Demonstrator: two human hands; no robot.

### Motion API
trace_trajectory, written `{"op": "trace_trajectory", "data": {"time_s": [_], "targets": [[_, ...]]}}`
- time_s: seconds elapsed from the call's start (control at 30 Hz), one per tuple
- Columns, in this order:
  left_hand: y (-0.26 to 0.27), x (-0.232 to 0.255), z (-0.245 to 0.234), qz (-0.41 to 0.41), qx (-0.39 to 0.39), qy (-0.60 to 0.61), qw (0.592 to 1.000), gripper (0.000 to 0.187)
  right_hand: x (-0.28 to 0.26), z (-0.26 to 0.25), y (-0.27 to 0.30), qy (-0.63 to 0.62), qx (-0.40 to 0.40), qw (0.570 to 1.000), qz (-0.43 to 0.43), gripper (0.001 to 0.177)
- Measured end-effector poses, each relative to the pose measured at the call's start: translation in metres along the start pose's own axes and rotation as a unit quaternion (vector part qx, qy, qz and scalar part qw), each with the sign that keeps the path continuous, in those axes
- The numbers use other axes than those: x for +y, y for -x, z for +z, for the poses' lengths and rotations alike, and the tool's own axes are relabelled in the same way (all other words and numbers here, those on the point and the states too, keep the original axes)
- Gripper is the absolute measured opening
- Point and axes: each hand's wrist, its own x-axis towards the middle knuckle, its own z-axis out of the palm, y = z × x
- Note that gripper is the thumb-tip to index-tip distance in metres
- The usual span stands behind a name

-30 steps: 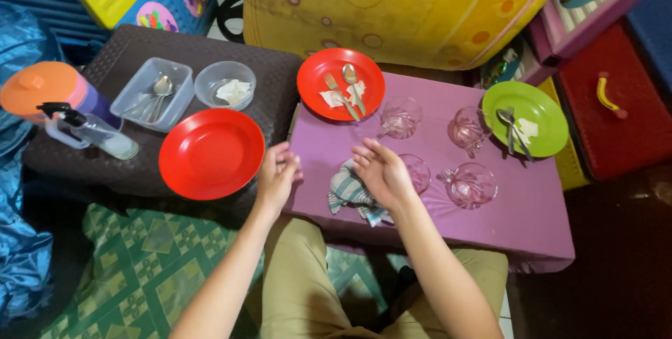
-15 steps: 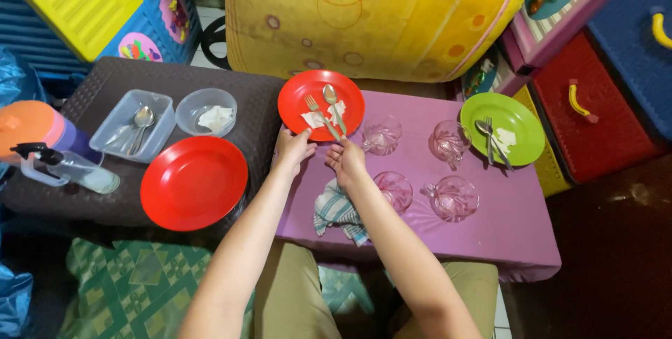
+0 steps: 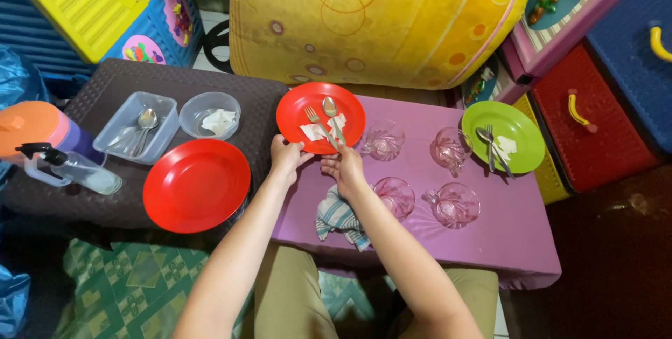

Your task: Wiping and drying various kitchenware items including plates, forks, spoons, and glass bowls with a cloth.

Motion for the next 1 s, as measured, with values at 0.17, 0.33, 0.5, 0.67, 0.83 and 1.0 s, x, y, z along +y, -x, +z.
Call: {"op": "trace_trajectory", "data": {"time_s": [0.17, 0.33, 0.5, 0.67, 0.83, 1.0], "targets": [[0.056, 0.037, -0.012, 0.01, -0.02, -0.014, 1.0, 0.05, -0.042, 0.026, 0.074, -0.023, 0.0, 1.0, -0.015, 0.049], [0.109, 0.055, -0.024, 0.017, -0.03, -0.014, 0.999, 0.05, -0.054, 0.027, 0.124, -0.03, 0.001, 0.998, -0.051, 0.043], [0.141, 0.042, -0.036, 0.068, -0.038, -0.014, 0.997, 0.049, -0.053, 0.032, 0.18, -0.033, -0.023, 0.996, -0.082, 0.033], [0.145, -0.004, -0.046, 0.092, 0.004, 0.006, 0.996, 0.051, -0.038, 0.028, 0.208, -0.036, -0.018, 0.993, -0.114, 0.023], [0.183, 0.007, -0.03, 0.153, 0.069, 0.053, 0.984, 0.074, -0.031, 0.038, 0.236, -0.029, -0.018, 0.989, -0.143, 0.02], [0.204, 0.016, -0.023, 0.189, 0.118, 0.017, 0.975, 0.113, -0.003, 0.019, 0.225, 0.005, -0.032, 0.988, -0.154, 0.018]]}}
